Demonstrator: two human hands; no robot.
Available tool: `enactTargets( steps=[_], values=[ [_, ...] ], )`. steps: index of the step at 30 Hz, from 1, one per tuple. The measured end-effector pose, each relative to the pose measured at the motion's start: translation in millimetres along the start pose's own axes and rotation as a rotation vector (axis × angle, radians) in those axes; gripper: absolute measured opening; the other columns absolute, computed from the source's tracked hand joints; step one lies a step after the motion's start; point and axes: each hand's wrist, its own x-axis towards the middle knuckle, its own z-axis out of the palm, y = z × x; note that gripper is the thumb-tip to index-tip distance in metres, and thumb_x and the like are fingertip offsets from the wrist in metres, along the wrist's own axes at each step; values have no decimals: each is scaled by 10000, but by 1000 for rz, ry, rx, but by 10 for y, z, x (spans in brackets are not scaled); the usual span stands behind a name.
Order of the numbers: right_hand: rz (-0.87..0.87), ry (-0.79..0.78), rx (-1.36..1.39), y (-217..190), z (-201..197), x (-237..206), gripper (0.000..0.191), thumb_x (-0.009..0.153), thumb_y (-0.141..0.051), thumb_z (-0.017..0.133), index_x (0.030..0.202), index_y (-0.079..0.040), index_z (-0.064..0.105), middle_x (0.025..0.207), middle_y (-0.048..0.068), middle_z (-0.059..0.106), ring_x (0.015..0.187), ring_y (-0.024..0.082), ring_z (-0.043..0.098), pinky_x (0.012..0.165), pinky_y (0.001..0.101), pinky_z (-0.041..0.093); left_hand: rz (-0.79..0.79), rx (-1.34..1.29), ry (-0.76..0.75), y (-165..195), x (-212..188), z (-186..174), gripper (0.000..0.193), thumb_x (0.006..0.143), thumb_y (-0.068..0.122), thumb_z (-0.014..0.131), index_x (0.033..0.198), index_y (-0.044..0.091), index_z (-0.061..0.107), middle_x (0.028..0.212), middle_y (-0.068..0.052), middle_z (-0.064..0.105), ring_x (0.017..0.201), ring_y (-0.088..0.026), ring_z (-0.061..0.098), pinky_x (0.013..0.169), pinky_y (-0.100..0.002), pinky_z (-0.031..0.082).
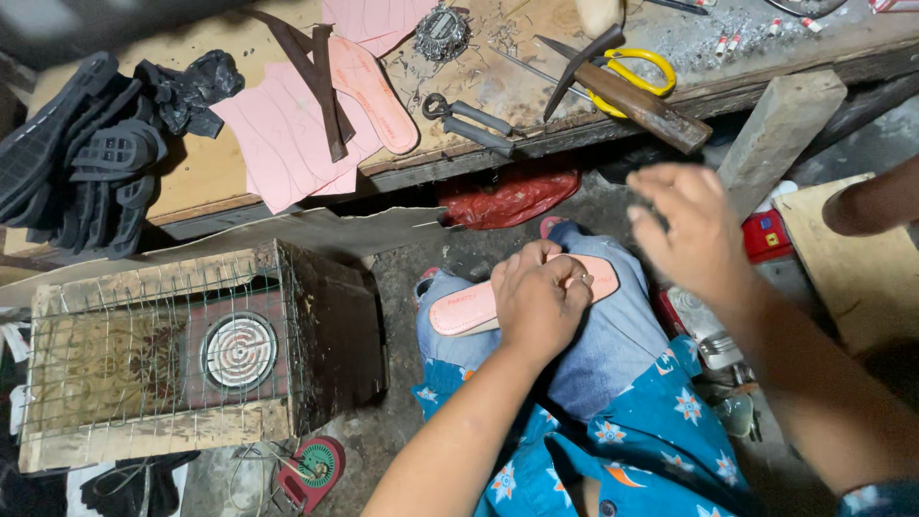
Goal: The person assembles a shoe by hammering a brown leather strap onto a shoe last, trimming excess material with scissors, and inserting a pink insole. The person repeats the process on a second shoe last.
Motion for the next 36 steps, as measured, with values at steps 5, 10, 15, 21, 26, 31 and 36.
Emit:
enactTargets(
  steps=[5, 10, 15, 21, 26, 31, 36],
  values=[
    [65, -12, -535, 434, 78, 460, 558, 805, -301, 824, 1286, -48, 695, 1278, 175, 660, 1116, 384, 629, 929, 479, 485, 8, 5, 29, 3, -2, 22, 93, 788, 261, 735, 793, 173, 763, 1044, -45, 663, 1052, -261, 605, 984, -429, 374],
    [303, -167, -313, 712, 213, 605, 574, 903, -316, 819, 1347, 6, 650, 1169, 237, 653, 1089, 443, 621, 933, 515, 485, 29, 10, 27, -25, -4, 23, 102, 800, 257, 728, 820, 164, 767, 1039, -53, 658, 1067, -270, 601, 1031, -454, 361],
    [341, 19, -51, 592, 186, 330, 421, 1019, -252, 793, 1302, 11, 627, 1202, 165, 676, 1091, 333, 641, 957, 430, 509, 23, 42, 33, -41, -8, 54, 103, 798, 245, 724, 810, 150, 760, 1067, -68, 653, 1051, -283, 594, 1107, -516, 321],
    [660, -231, 746, -121, -158, -564, 370, 952, -138, 609, 1273, 22, 520, 956, 80, 628, 831, 145, 639, 783, 335, 557, -30, 65, -9, -43, 34, 71, 97, 760, 225, 728, 747, 129, 726, 1032, -50, 652, 1034, -276, 602, 1117, -543, 306],
    [1014, -468, 257, -602, -413, -895, 510, 909, -296, 700, 1366, -107, 576, 840, 138, 697, 703, 224, 716, 693, 368, 559, -34, 92, 4, -50, 50, 102, 63, 745, 203, 730, 744, 140, 727, 1009, -38, 645, 1031, -274, 597, 1078, -519, 329],
    [720, -436, 135, -739, -523, -941, 511, 891, -328, 689, 1336, -95, 594, 968, 148, 747, 858, 286, 739, 764, 381, 551, -55, 86, -17, -41, 48, 111, 66, 746, 198, 739, 746, 137, 716, 995, -27, 647, 1020, -268, 591, 1078, -513, 325],
    [781, -334, 190, -679, -372, -975, 469, 880, -287, 719, 1277, -57, 621, 993, 124, 757, 907, 213, 739, 822, 343, 551, -41, 103, -24, -36, 64, 96, 85, 725, 216, 753, 742, 142, 716, 1014, -35, 637, 1031, -275, 579, 1080, -519, 322]
  ],
)
